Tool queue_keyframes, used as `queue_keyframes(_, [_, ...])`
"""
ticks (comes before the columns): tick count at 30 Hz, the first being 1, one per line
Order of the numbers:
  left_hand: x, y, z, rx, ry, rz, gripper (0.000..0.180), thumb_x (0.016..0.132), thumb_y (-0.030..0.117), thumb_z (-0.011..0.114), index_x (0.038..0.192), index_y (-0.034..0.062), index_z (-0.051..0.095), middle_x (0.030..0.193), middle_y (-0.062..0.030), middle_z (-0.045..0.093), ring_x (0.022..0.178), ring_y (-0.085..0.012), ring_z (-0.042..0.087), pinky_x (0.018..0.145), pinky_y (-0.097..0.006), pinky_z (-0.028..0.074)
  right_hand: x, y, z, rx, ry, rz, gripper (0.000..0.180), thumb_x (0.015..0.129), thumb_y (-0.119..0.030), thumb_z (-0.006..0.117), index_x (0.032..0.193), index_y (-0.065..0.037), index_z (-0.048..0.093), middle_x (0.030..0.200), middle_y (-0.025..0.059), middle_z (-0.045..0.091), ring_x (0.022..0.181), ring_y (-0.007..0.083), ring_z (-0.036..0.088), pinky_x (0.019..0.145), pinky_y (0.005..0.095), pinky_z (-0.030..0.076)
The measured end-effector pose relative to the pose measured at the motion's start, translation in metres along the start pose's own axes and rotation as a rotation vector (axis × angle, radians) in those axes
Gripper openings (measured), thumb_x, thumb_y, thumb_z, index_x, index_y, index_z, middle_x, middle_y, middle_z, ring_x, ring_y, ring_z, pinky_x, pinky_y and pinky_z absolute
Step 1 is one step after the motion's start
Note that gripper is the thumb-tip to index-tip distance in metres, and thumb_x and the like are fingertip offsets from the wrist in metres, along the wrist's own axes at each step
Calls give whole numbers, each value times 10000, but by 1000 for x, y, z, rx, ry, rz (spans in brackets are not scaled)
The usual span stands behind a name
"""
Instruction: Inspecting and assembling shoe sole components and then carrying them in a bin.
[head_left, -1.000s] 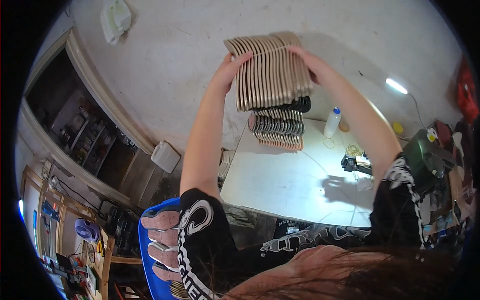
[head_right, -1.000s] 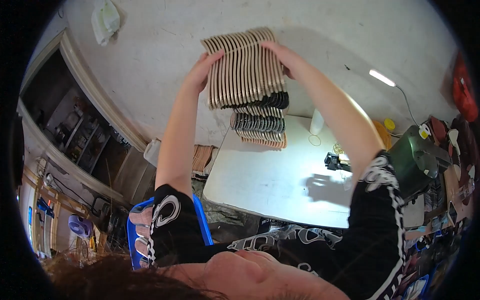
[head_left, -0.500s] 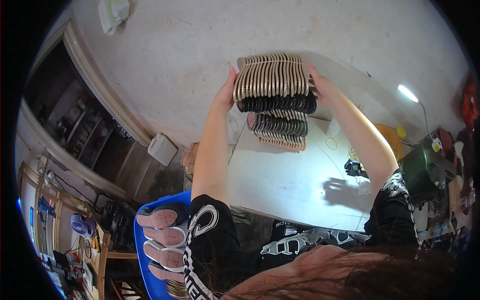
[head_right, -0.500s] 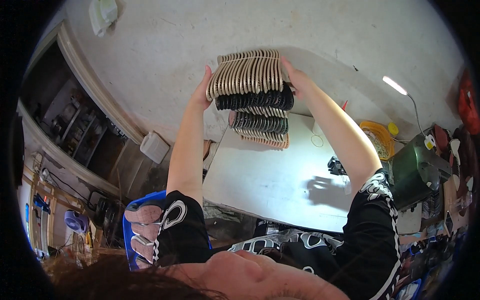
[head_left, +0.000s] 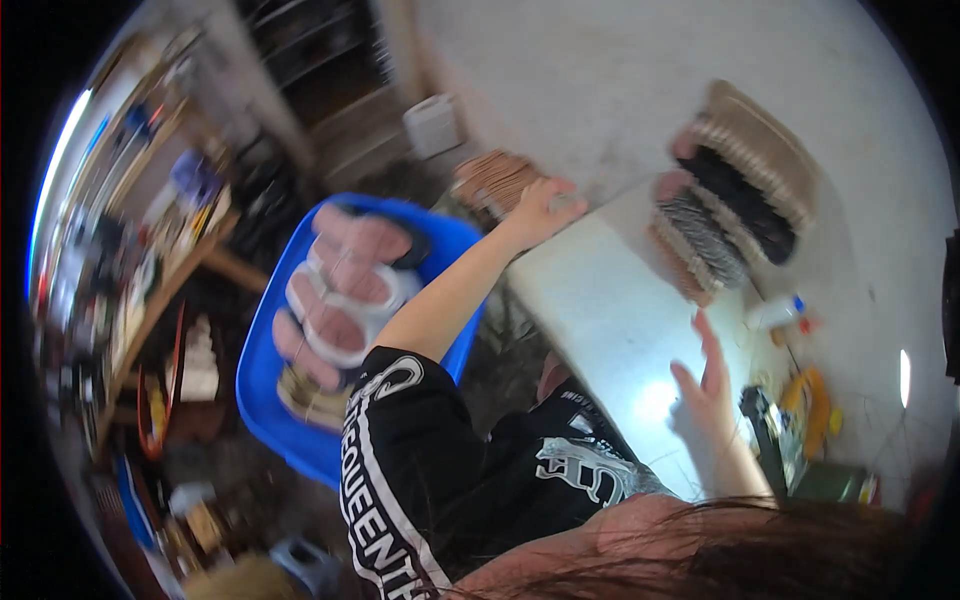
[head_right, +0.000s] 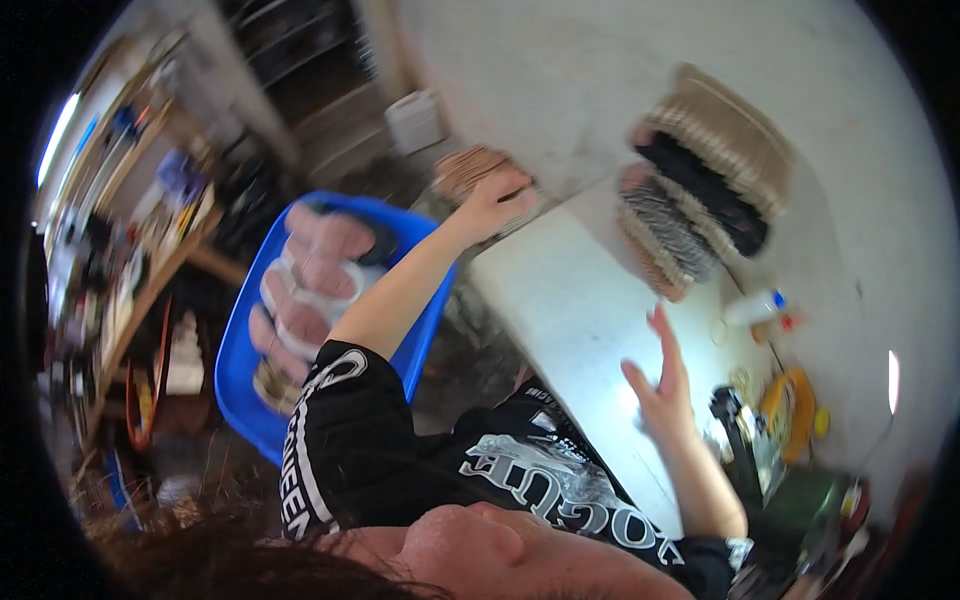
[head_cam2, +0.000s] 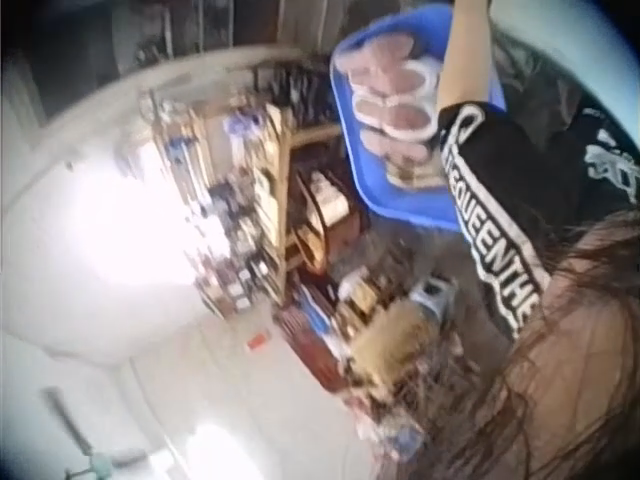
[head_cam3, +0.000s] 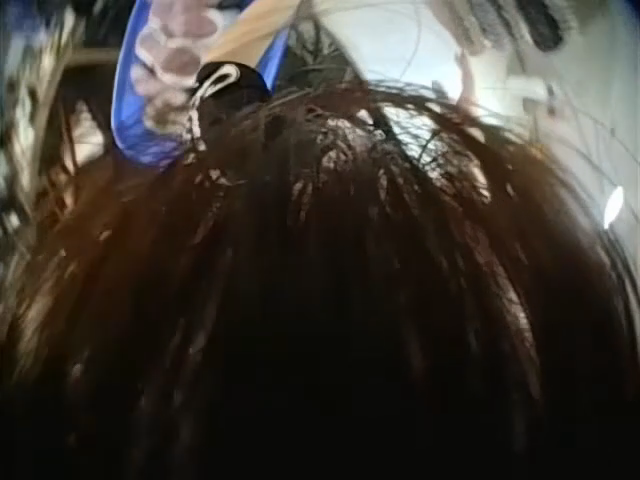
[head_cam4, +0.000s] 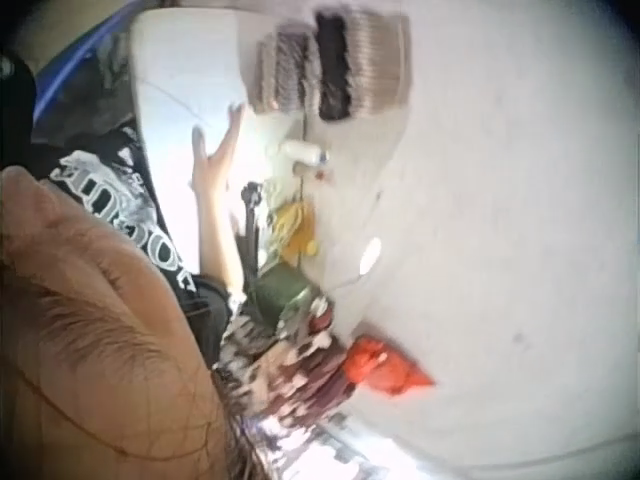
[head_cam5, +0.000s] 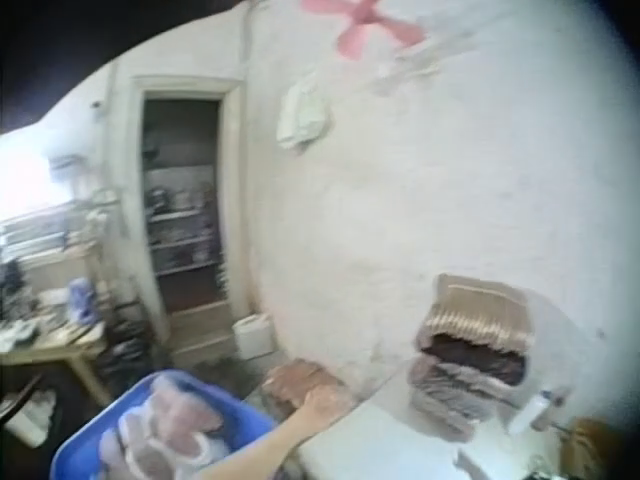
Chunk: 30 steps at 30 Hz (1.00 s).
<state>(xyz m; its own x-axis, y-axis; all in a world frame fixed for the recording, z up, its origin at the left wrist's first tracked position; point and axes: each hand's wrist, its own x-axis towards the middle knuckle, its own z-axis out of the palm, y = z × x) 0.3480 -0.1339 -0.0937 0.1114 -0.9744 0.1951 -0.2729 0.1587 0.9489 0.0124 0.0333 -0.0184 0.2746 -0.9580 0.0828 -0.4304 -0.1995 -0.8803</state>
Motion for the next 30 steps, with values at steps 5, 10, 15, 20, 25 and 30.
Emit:
queue_keyframes(5, [-175,-42,-165,819,404,-172,264,737,341,705,869,113,696,1037,-139,606,1014,-368,527,838,-519,382,-53,61,50,283,-250,480,421,987,-300,473,1289,-7,482,1287,123,540,1196,214,513,1019,349,351])
queue_keyframes(10, [-326,-52,-260,1344,1136,-605,295,821,325,631,938,54,635,1026,-129,604,1056,-401,525,842,-522,420,-44,58,98,396,-464,484,410,1008,-301,428,1292,-8,463,1271,131,552,1109,183,556,951,298,410])
queue_keyframes(15, [-429,-142,-322,637,552,-1439,646,873,514,530,1170,-57,585,1272,-274,519,1208,-402,489,1018,-427,379,-21,25,131,455,-575,377,398,987,-262,470,1290,-4,464,1208,114,597,1012,146,588,906,280,431])
queue_keyframes(20, [-433,-173,-324,316,765,-1346,755,888,596,446,1192,-84,573,1306,-297,490,1247,-369,473,1036,-398,367,-23,19,137,387,-622,374,375,984,-242,471,1269,1,469,1140,116,627,957,143,604,859,272,449])
queue_keyframes(25, [-456,-178,-329,54,1052,-1252,850,866,701,369,1238,-43,542,1319,-284,477,1254,-370,444,1016,-446,364,-34,32,127,452,-567,518,314,984,-225,467,1200,-5,529,1083,116,643,927,139,605,841,267,452])
queue_keyframes(30, [-391,-114,-267,317,912,-1160,906,856,725,376,1367,-24,378,1379,-298,380,1269,-432,382,1010,-509,353,-36,46,126,578,-462,666,253,986,-187,454,1144,-24,564,1025,95,649,888,128,595,817,256,448])
